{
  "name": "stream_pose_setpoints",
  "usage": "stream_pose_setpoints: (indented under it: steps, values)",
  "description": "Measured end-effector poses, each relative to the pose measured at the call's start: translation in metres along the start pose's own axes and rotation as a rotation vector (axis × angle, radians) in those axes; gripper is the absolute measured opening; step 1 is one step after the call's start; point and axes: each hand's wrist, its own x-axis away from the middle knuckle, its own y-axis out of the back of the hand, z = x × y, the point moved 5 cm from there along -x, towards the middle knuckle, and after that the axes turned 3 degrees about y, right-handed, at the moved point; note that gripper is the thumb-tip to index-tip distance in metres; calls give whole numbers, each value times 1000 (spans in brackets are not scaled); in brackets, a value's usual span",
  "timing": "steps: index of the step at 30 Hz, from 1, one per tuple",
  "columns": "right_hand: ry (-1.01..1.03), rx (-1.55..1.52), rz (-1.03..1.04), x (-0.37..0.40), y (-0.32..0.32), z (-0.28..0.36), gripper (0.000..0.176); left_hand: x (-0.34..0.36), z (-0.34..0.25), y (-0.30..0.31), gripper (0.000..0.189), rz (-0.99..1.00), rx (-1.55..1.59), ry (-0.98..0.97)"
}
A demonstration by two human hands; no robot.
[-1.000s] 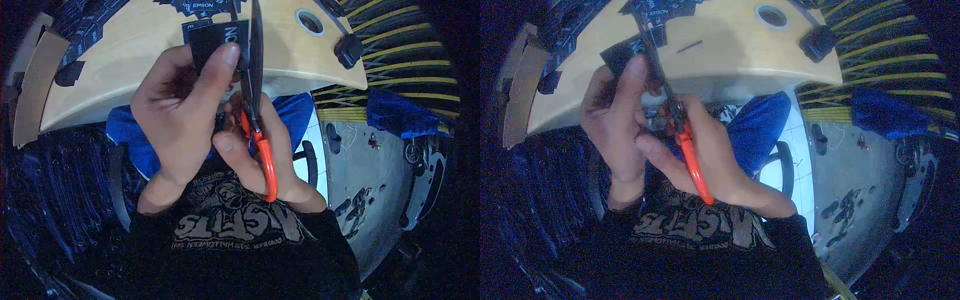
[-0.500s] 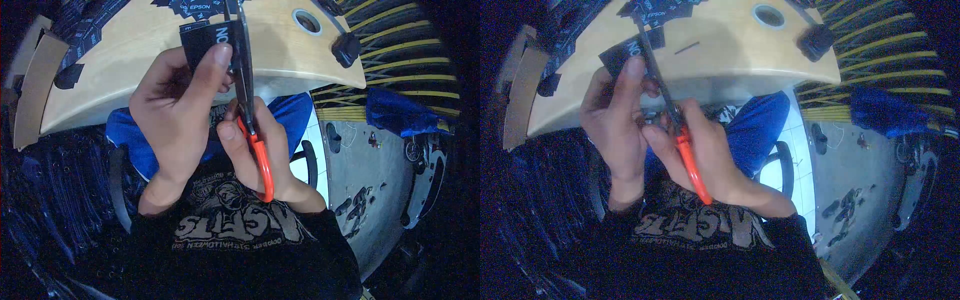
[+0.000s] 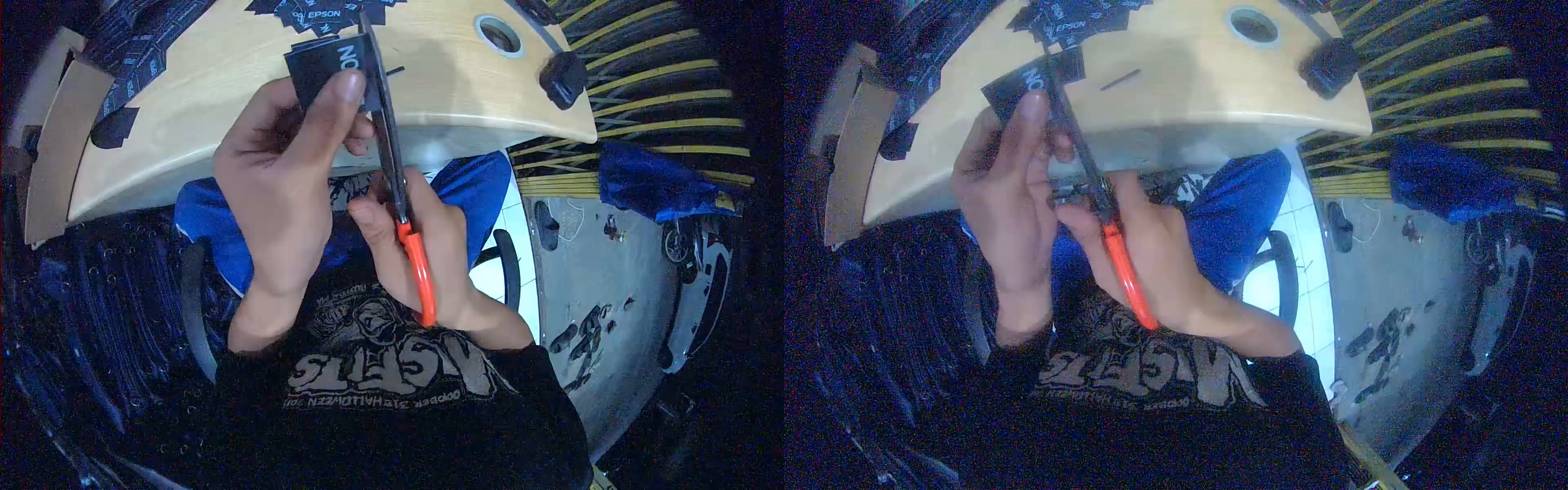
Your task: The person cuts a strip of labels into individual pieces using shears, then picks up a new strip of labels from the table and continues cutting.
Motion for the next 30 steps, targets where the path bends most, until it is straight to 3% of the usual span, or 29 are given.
stream_pose_setpoints:
  steps: [11, 20, 23, 27, 29, 30]
  values:
    - [-73, 70, 74, 3, 3, -6, 27, 0, 4, -1, 13, 78, 126, -11]
    - [16, 38, 7, 6, 5, -5, 27, 3, 1, -1, 11, 61, 156, 15]
    - [-41, -57, -1, 5, 11, -11, 28, 3, -1, 2, 12, 83, 107, -2]
    - [-51, -386, -53, -5, 24, -7, 29, 8, -4, -2, 12, 135, 117, 149]
    - [0, -591, -46, -14, 32, 3, 26, 10, -3, -2, 22, 345, -50, 199]
    - [44, -412, -78, -18, 38, 7, 26, 10, -2, -2, 22, 372, -77, 216]
